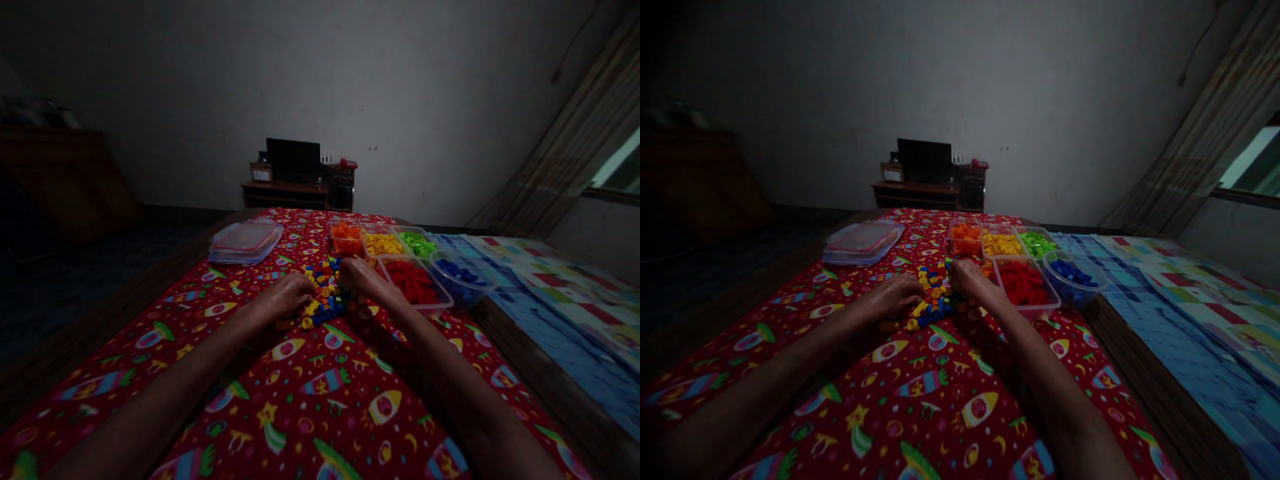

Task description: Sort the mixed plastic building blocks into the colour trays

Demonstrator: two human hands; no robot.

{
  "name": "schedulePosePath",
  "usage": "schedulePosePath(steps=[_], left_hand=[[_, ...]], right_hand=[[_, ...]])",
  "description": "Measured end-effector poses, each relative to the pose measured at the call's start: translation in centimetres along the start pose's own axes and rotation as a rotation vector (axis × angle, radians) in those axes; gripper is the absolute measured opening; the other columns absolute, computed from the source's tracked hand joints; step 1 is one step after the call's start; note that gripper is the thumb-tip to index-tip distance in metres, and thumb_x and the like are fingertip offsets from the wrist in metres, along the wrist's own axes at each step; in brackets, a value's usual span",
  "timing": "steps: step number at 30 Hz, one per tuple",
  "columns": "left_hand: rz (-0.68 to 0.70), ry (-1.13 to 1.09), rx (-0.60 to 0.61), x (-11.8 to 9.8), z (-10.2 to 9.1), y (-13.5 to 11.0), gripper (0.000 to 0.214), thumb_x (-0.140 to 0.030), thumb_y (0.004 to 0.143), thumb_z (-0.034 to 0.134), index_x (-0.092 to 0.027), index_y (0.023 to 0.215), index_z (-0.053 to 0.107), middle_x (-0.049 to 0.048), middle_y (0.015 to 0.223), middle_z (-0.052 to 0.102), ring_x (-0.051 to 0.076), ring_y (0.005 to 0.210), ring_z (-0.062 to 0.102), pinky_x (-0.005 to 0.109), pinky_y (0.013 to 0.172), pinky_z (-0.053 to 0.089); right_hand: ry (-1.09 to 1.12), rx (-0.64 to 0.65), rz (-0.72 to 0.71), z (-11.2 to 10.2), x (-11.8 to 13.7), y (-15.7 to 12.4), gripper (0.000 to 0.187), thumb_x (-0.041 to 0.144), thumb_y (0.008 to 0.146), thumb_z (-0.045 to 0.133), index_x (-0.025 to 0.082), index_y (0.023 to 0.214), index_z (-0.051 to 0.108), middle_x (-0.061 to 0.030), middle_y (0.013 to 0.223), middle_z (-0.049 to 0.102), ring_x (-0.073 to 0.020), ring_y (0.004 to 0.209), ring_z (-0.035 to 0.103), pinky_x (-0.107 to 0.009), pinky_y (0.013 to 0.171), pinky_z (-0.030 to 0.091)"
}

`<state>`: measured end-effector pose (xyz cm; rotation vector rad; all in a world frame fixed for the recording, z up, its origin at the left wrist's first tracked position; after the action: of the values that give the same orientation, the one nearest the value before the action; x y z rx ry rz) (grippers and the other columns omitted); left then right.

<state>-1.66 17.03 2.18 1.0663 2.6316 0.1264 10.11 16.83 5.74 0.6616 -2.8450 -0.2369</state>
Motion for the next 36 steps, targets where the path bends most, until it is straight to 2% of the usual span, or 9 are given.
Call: schedulePosePath(steps=[4, 7, 12, 19, 22, 26, 29, 33, 36], left_hand=[[-0.072, -0.039, 0.086, -0.2, -0.4, -0.4, 0.025, -0.011, 0.074, 0.055, -0.019, 0.091, 0.072, 0.0023, 0.089, 0.071, 0.015, 0.082, 0.063, 0.019, 0.07, 0.044], [-0.078, -0.029, 0.085, -0.4, -0.5, -0.5, 0.03, -0.008, 0.071, 0.055, -0.02, 0.093, 0.071, 0.0018, 0.091, 0.071, 0.016, 0.083, 0.063, 0.02, 0.072, 0.044], [-0.079, -0.069, 0.048, 0.2, -0.2, -0.7, 0.024, -0.015, 0.071, 0.056, -0.021, 0.09, 0.071, 0.0013, 0.088, 0.07, 0.017, 0.081, 0.062, 0.022, 0.073, 0.044], [-0.045, -0.028, -0.015, -0.3, -0.8, -0.8, 0.023, -0.026, 0.08, 0.049, -0.02, 0.086, 0.07, 0.0033, 0.08, 0.069, 0.017, 0.071, 0.061, 0.023, 0.065, 0.041], [-0.056, -0.041, -0.049, -0.4, -1.3, -0.6, 0.024, -0.028, 0.08, 0.048, -0.019, 0.084, 0.07, 0.0045, 0.079, 0.069, 0.018, 0.072, 0.061, 0.025, 0.067, 0.042], [-0.114, -0.127, -0.081, 0.5, -1.7, -0.3, 0.025, -0.032, 0.077, 0.049, -0.019, 0.081, 0.07, 0.0042, 0.081, 0.07, 0.019, 0.076, 0.061, 0.026, 0.07, 0.044], [-0.183, -0.279, -0.091, 1.6, -1.7, -0.1, 0.029, -0.04, 0.075, 0.05, -0.02, 0.082, 0.07, 0.0017, 0.08, 0.07, 0.019, 0.074, 0.061, 0.026, 0.069, 0.046], [-0.254, -0.492, -0.109, 2.3, -1.8, -0.1, 0.041, -0.054, 0.069, 0.052, -0.018, 0.08, 0.068, 0.0014, 0.078, 0.069, 0.02, 0.074, 0.061, 0.028, 0.068, 0.047], [-0.289, -0.59, -0.126, 2.4, -1.9, -0.2, 0.048, -0.06, 0.065, 0.055, -0.017, 0.082, 0.068, 0.0023, 0.079, 0.069, 0.021, 0.077, 0.061, 0.029, 0.07, 0.047]], right_hand=[[0.078, 0.096, -0.006, -0.8, 0.9, -0.9, 0.017, 0.017, 0.081, 0.055, 0.012, 0.094, 0.066, -0.0069, 0.087, 0.065, -0.0113, 0.071, 0.054, -0.019, 0.06, 0.033], [0.051, 0.226, -0.087, 0.6, 2.6, -1.4, 0.021, 0.016, 0.078, 0.056, 0.013, 0.095, 0.068, -0.0055, 0.081, 0.066, -0.0103, 0.066, 0.053, -0.019, 0.057, 0.032], [-0.053, 0.382, -0.198, 2.8, 4.9, -2.1, 0.022, 0.014, 0.078, 0.05, 0.01, 0.078, 0.072, -0.0071, 0.069, 0.066, -0.01, 0.055, 0.05, -0.021, 0.052, 0.031], [-0.049, 0.339, -0.146, 1.6, 3.7, -1.5, 0.023, 0.008, 0.075, 0.049, 0.01, 0.076, 0.072, -0.0073, 0.068, 0.068, -0.01, 0.054, 0.051, -0.021, 0.05, 0.03], [-0.027, 0.36, -0.199, 1.8, 4.3, -1.8, 0.026, 0.006, 0.075, 0.048, 0.011, 0.079, 0.073, -0.0072, 0.071, 0.069, -0.0107, 0.058, 0.055, -0.02, 0.054, 0.033], [-0.034, 0.386, -0.223, 2.3, 5.5, -2.5, 0.027, 0.002, 0.075, 0.047, 0.01, 0.085, 0.072, -0.0096, 0.078, 0.07, -0.0124, 0.064, 0.058, -0.02, 0.058, 0.037], [-0.07, 0.337, -0.22, 2.1, 5.8, -2.7, 0.027, -0.001, 0.074, 0.047, 0.007, 0.086, 0.07, -0.0127, 0.082, 0.069, -0.0135, 0.068, 0.057, -0.021, 0.057, 0.036], [0.014, 0.291, -0.193, 1.6, 4.6, -2.0, 0.02, 0.0, 0.071, 0.049, 0.009, 0.072, 0.068, -0.0056, 0.066, 0.064, -0.0093, 0.057, 0.05, -0.02, 0.052, 0.031], [0.228, 0.215, -0.122, 0.7, 2.8, -1.2, 0.016, 0.005, 0.073, 0.051, 0.01, 0.068, 0.065, 0.0, 0.06, 0.059, -0.0073, 0.054, 0.049, -0.017, 0.05, 0.029]])
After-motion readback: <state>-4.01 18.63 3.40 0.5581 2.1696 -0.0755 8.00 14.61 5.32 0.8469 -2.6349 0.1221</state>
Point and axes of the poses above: each hand's wrist, its own y-axis towards the middle knuckle, its own z-axis out of the palm, x = y × z, the point moved 9 cm from there along y, towards the middle knuckle
